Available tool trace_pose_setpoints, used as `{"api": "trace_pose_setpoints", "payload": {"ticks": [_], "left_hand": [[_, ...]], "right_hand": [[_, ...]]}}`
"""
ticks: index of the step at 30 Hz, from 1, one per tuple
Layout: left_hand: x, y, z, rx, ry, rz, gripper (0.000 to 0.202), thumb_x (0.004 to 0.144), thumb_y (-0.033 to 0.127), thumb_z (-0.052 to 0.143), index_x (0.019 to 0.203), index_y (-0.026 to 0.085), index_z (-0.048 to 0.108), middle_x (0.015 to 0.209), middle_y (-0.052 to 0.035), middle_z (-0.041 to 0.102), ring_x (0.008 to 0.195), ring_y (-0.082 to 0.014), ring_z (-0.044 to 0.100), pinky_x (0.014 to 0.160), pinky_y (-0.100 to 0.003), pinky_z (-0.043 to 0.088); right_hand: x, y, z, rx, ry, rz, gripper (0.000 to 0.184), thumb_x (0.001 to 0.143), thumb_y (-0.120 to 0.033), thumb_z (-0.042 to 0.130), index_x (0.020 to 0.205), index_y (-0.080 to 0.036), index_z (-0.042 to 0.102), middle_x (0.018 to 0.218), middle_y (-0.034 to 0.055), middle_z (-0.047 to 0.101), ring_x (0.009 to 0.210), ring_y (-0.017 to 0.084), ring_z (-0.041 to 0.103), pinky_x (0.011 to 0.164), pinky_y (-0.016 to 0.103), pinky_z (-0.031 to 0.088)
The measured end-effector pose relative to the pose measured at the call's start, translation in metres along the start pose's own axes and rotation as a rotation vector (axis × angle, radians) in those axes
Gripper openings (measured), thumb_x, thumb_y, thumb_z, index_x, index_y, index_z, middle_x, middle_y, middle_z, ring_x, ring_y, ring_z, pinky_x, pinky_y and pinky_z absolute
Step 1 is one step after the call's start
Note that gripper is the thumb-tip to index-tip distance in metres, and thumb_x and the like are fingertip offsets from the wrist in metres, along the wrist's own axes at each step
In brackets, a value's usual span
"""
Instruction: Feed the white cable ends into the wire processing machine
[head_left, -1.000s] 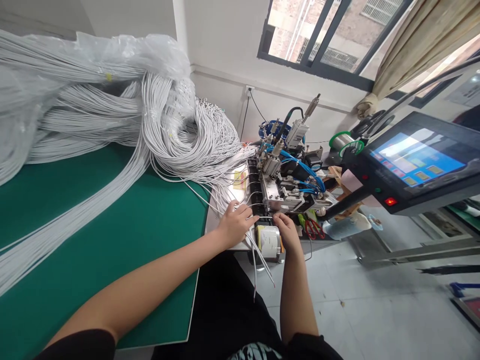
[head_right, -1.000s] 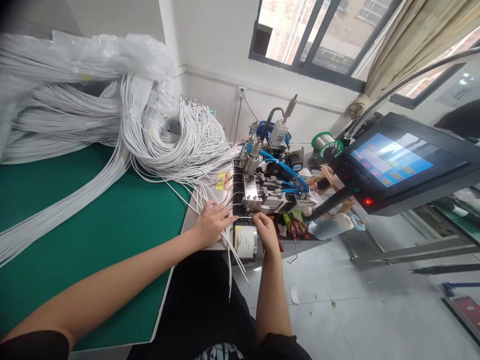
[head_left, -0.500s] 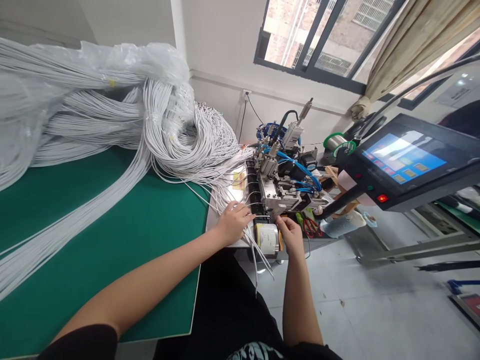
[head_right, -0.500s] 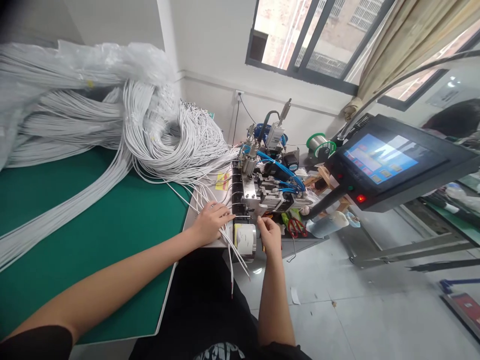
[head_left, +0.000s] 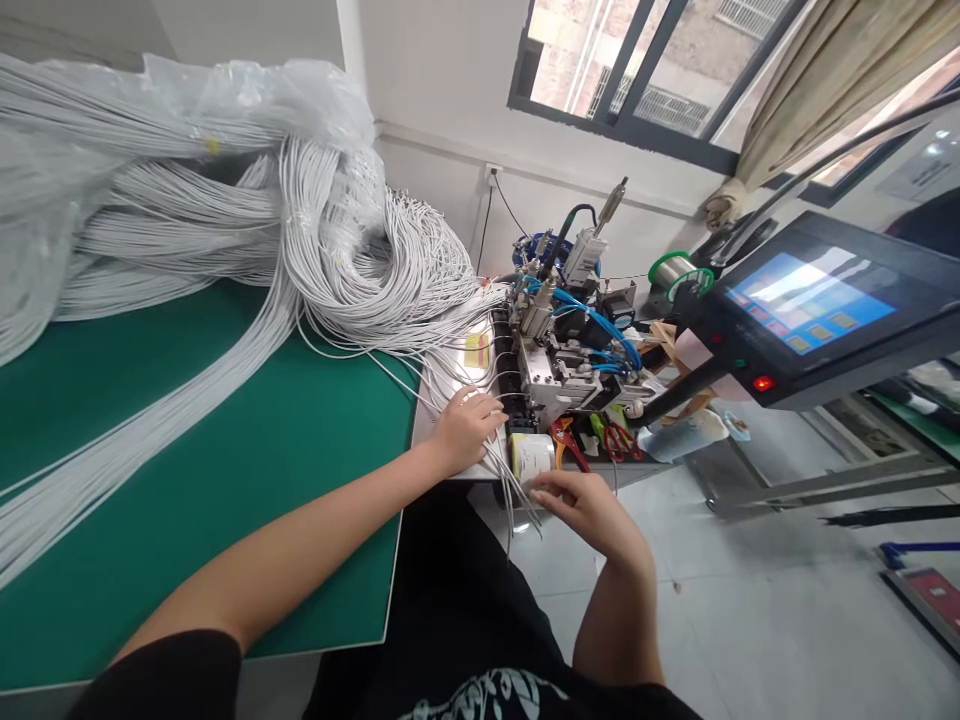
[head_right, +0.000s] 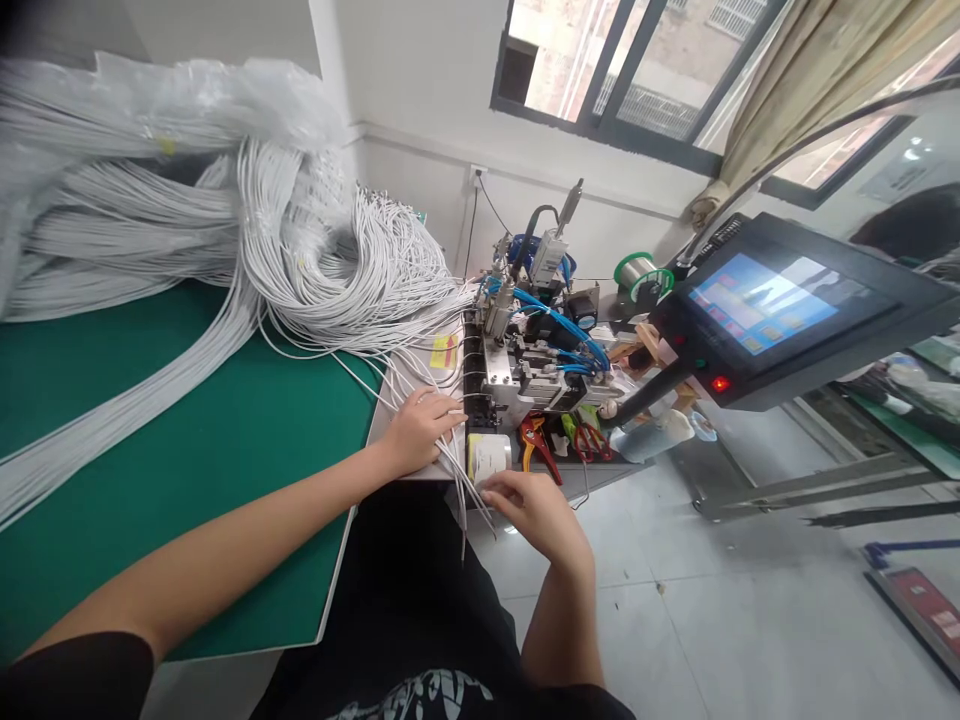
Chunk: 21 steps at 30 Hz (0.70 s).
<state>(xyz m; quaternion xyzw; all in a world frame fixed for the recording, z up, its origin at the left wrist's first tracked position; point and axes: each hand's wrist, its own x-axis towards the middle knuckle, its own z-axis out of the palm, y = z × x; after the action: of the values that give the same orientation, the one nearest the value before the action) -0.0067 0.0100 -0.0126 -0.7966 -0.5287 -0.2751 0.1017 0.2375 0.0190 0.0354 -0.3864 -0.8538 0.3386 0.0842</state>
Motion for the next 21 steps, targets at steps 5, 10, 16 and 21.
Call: {"api": "trace_pose_setpoints", "payload": {"ticks": [5, 10, 16, 21], "left_hand": [[0.0002, -0.0001, -0.0019, -0.005, 0.027, 0.031, 0.036, 0.076, 0.004, 0.054, 0.106, 0.019, 0.065, 0.11, -0.0052, 0.068, 0.103, -0.0192, 0.061, 0.101, -0.042, 0.031], [-0.0002, 0.0, -0.0021, -0.003, 0.057, 0.09, 0.034, 0.078, 0.003, 0.053, 0.105, 0.021, 0.065, 0.105, -0.0027, 0.069, 0.097, -0.0172, 0.062, 0.099, -0.04, 0.03], [-0.0002, -0.001, -0.0031, -0.013, 0.088, 0.136, 0.034, 0.078, 0.004, 0.053, 0.105, 0.02, 0.065, 0.103, -0.0029, 0.07, 0.095, -0.0172, 0.062, 0.095, -0.04, 0.031], [-0.0008, -0.0022, -0.0033, 0.003, 0.089, 0.155, 0.035, 0.077, 0.003, 0.051, 0.105, 0.02, 0.064, 0.103, -0.0029, 0.069, 0.094, -0.0168, 0.062, 0.093, -0.039, 0.033]], "right_hand": [[-0.0003, 0.0021, 0.0036, -0.086, -0.077, -0.011, 0.016, 0.084, -0.021, 0.055, 0.077, -0.021, 0.07, 0.074, 0.0006, 0.067, 0.066, 0.015, 0.056, 0.06, 0.024, 0.038], [-0.0026, 0.0033, -0.001, -0.083, -0.032, -0.078, 0.016, 0.084, -0.018, 0.053, 0.076, -0.02, 0.067, 0.077, 0.0011, 0.065, 0.068, 0.014, 0.056, 0.062, 0.023, 0.039], [-0.0028, 0.0066, 0.0035, -0.063, -0.12, 0.002, 0.013, 0.085, -0.028, 0.06, 0.088, -0.023, 0.071, 0.065, -0.0023, 0.062, 0.056, 0.012, 0.05, 0.053, 0.023, 0.034], [-0.0018, 0.0063, 0.0014, -0.027, -0.091, -0.069, 0.013, 0.086, -0.022, 0.057, 0.077, -0.021, 0.066, 0.072, 0.0, 0.061, 0.063, 0.013, 0.053, 0.058, 0.023, 0.039]]}}
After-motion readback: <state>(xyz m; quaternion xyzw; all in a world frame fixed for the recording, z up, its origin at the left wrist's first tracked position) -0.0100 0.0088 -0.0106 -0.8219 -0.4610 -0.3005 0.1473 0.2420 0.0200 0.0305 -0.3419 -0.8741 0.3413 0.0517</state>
